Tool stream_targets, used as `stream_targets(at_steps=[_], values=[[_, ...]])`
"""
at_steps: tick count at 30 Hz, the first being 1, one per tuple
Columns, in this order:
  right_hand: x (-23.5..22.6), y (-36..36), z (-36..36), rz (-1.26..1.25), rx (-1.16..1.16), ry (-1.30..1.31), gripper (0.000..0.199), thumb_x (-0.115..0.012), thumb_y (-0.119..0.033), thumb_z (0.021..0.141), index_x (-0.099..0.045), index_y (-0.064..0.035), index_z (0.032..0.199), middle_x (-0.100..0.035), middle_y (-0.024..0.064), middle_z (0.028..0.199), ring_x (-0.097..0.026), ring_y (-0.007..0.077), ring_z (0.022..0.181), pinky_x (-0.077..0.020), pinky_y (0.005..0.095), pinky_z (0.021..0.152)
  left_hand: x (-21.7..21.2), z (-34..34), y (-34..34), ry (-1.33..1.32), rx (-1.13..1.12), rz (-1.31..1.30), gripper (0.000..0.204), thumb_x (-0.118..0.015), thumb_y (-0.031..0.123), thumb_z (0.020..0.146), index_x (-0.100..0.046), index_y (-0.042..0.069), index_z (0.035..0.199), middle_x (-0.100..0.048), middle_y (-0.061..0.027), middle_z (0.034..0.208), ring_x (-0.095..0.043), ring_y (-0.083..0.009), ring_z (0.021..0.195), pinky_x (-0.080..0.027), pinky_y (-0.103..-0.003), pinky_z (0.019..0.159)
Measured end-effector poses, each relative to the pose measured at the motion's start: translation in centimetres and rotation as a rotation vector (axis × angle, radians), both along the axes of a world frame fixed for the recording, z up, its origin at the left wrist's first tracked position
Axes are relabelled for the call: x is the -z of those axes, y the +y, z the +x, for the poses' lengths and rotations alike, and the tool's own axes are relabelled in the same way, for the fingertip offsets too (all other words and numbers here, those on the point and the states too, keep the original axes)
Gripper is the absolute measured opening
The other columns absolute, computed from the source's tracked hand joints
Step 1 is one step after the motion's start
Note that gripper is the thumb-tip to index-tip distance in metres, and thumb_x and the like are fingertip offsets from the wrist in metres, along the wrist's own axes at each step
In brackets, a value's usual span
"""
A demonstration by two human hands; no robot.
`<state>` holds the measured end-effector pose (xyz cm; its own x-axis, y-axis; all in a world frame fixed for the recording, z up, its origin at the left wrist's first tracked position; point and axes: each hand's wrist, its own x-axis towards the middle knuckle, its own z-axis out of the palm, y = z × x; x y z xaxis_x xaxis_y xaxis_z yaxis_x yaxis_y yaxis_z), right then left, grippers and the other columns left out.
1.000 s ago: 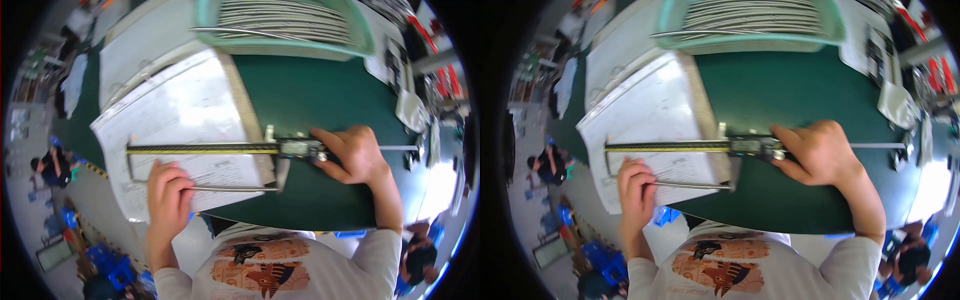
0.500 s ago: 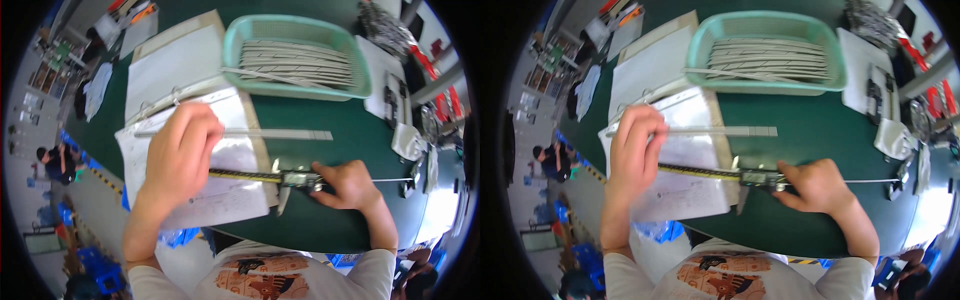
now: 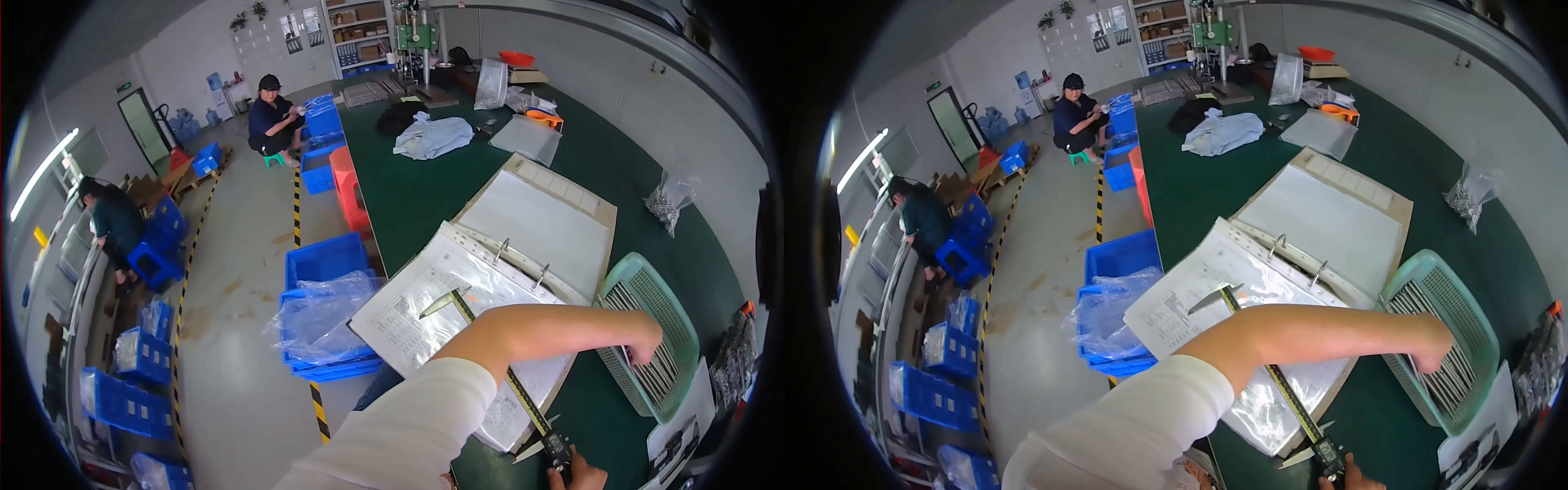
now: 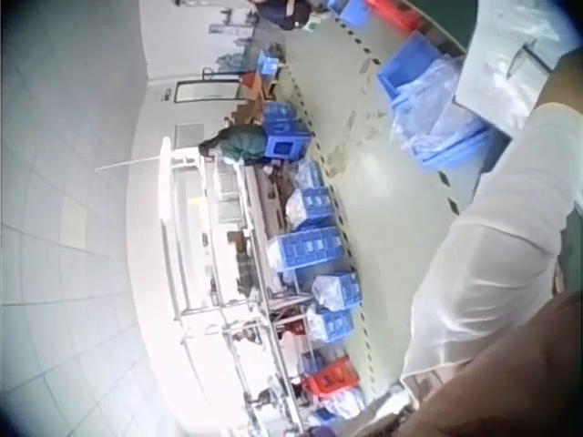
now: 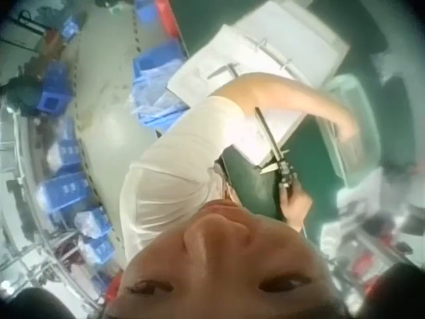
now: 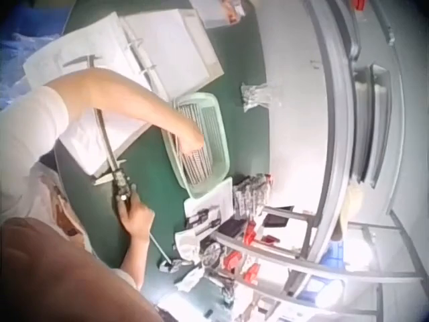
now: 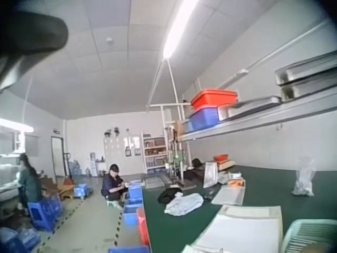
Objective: Measuring the length of metal rods using a digital caliper and inspecting vials at a manufacturing workstation.
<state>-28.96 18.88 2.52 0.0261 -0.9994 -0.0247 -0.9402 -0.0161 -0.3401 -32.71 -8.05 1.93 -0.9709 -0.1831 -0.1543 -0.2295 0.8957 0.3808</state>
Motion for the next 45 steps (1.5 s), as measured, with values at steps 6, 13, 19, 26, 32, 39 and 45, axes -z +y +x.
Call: stream_targets(at_steps=[6, 13, 19, 26, 32, 39, 45], values=[[0.4, -0.6, -0.9, 0.019, 0.020, -0.021, 0.034, -0.062, -0.028, 0.079, -0.061, -0.0010, 0.100, -0.060, 0.0200, 0.070, -0.058, 0.0388, 0.058, -0.0458, 0.0420, 0.052, -1.0, -3.4, -0.1, -0.082, -0.042, -0.131, 0.023, -0.059, 0.022, 0.074, -0.072, 0.013, 0.091, -0.068, -0.0047, 0.092, -0.064, -0.0173, 0.087, -0.049, -0.033, 0.076], [0.6, -0.6, -0.6, -0.074, 0.025, -0.042, 0.029, -0.062, -0.029, 0.080, -0.061, -0.0014, 0.089, -0.060, 0.0209, 0.070, -0.057, 0.0396, 0.059, -0.0449, 0.0439, 0.052, 2.9, -5.5, -3.1, 0.033, -0.074, -0.347, 0.031, -0.063, 0.025, 0.074, -0.068, 0.009, 0.100, -0.057, -0.0090, 0.115, -0.052, -0.0235, 0.111, -0.047, -0.035, 0.084], [0.9, -0.6, -0.7, -0.040, 0.033, -0.035, 0.028, -0.062, -0.029, 0.080, -0.060, -0.0020, 0.084, -0.058, 0.0204, 0.066, -0.056, 0.0408, 0.057, -0.0443, 0.0443, 0.051, 3.0, -5.6, -3.4, 0.067, -0.095, -0.318, 0.025, -0.062, 0.021, 0.074, -0.069, 0.009, 0.096, -0.064, -0.0095, 0.103, -0.059, -0.0242, 0.100, -0.049, -0.036, 0.080], [0.6, -0.5, -0.5, -0.051, 0.029, -0.026, 0.027, -0.062, -0.030, 0.079, -0.057, -0.0029, 0.077, -0.058, 0.0208, 0.066, -0.056, 0.0408, 0.058, -0.0434, 0.0446, 0.051, 3.6, -6.5, -2.1, 0.255, -0.071, -0.493, 0.018, -0.055, 0.012, 0.075, -0.070, 0.009, 0.085, -0.067, -0.0081, 0.090, -0.064, -0.0246, 0.084, -0.051, -0.038, 0.067], [0.7, -1.0, 0.0, -0.025, 0.036, 0.008, 0.027, -0.063, -0.029, 0.080, -0.058, -0.0023, 0.078, -0.058, 0.0204, 0.066, -0.056, 0.0405, 0.058, -0.0441, 0.0439, 0.052, 3.9, -4.9, -2.5, 0.584, -0.104, -0.472, 0.016, -0.053, 0.007, 0.075, -0.067, 0.005, 0.083, -0.064, -0.0106, 0.090, -0.063, -0.0270, 0.080, -0.051, -0.040, 0.064], [0.5, -0.6, -0.6, -0.009, 0.034, 0.072, 0.030, -0.062, -0.029, 0.080, -0.060, -0.0033, 0.096, -0.060, 0.0197, 0.070, -0.058, 0.0386, 0.060, -0.0456, 0.0422, 0.054, -5.1, 9.5, 1.5, 0.990, 0.155, -0.475, 0.010, -0.056, 0.008, 0.070, -0.052, 0.001, 0.075, -0.050, -0.0117, 0.080, -0.057, -0.0272, 0.070, -0.048, -0.040, 0.053], [1.0, -0.7, -1.1, -0.026, 0.033, 0.030, 0.035, -0.060, -0.029, 0.083, -0.057, -0.0064, 0.110, -0.063, 0.0160, 0.076, -0.062, 0.0343, 0.063, -0.0478, 0.0387, 0.055, -3.1, 21.6, 4.3, 1.072, 0.060, -0.611, 0.013, -0.057, 0.012, 0.069, -0.047, 0.005, 0.066, -0.044, -0.0070, 0.073, -0.052, -0.0212, 0.064, -0.044, -0.033, 0.047]])
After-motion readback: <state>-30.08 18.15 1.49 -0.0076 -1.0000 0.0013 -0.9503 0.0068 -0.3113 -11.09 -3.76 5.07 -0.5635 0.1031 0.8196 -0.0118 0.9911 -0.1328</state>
